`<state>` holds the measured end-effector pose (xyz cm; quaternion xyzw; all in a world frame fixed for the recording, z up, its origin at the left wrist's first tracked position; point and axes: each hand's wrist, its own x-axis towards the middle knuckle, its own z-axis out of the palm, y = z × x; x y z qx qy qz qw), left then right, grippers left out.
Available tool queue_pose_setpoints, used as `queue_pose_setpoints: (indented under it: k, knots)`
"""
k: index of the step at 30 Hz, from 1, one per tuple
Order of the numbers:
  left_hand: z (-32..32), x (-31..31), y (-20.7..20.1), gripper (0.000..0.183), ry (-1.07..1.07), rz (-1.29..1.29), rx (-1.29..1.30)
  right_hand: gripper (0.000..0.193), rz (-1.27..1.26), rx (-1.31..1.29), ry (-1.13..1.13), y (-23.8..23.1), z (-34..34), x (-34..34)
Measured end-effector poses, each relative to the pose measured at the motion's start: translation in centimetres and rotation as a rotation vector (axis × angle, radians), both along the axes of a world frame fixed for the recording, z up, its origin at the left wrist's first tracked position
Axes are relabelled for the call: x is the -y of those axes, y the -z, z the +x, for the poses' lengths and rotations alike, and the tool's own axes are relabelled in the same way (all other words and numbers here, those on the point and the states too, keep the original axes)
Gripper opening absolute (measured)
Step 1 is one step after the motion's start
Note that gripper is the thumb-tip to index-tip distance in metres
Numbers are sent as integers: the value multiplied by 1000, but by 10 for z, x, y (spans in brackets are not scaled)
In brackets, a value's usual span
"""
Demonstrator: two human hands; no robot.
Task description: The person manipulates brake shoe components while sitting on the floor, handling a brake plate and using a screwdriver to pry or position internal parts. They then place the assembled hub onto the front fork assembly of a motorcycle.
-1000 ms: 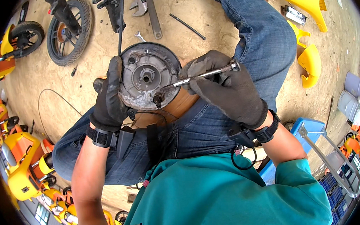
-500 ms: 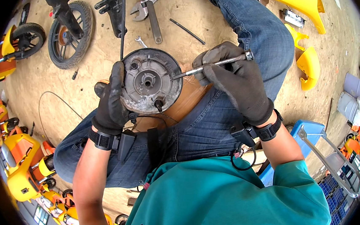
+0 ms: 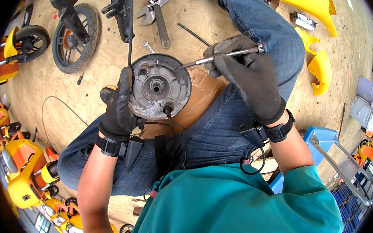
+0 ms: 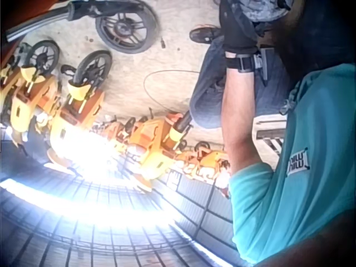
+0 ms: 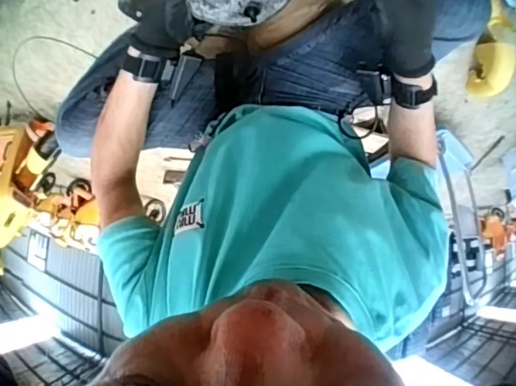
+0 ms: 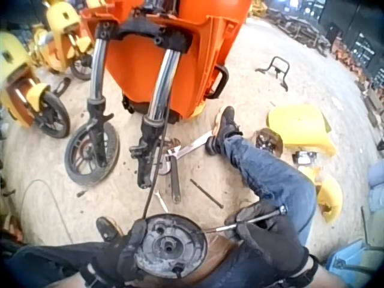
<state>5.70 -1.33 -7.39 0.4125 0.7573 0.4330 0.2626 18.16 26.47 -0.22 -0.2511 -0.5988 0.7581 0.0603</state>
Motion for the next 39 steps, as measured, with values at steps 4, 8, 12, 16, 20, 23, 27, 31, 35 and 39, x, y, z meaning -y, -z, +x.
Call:
queue_pose_setpoints:
  k: [4,8,12,16,20,23,27,31,35,39]
  knots:
    - [3,-16,-11,55,-167,103,702,10,106,53,-107,-1,-4,-7]
    - [4,-18,-8,53,-175,84,702,20,256,45,2,11,-18,-33]
    - [1,-9,3,52,-90,18,275,24,114,11,-13,28,-49,-54]
    - [3,-2,14,51,-100,-12,156,26,294,-57,-220,51,-84,-52]
    - [-1,-5,4,56,-51,45,142,29,72,-93,-156,42,-98,-41]
    - [2,-8,4,54,-89,83,252,23,319,-222,-340,-1,-94,-25]
    - [-3,-17,-6,47,-55,136,315,23,392,-124,-502,-25,-99,-2]
    - [-2,-21,-12,45,-80,210,378,23,771,-93,-587,-12,-100,7]
    - [-4,-22,-7,47,-99,95,460,26,691,-154,-561,-10,-103,17]
    - [0,-19,6,49,-151,84,467,27,420,-108,-530,-13,-111,21]
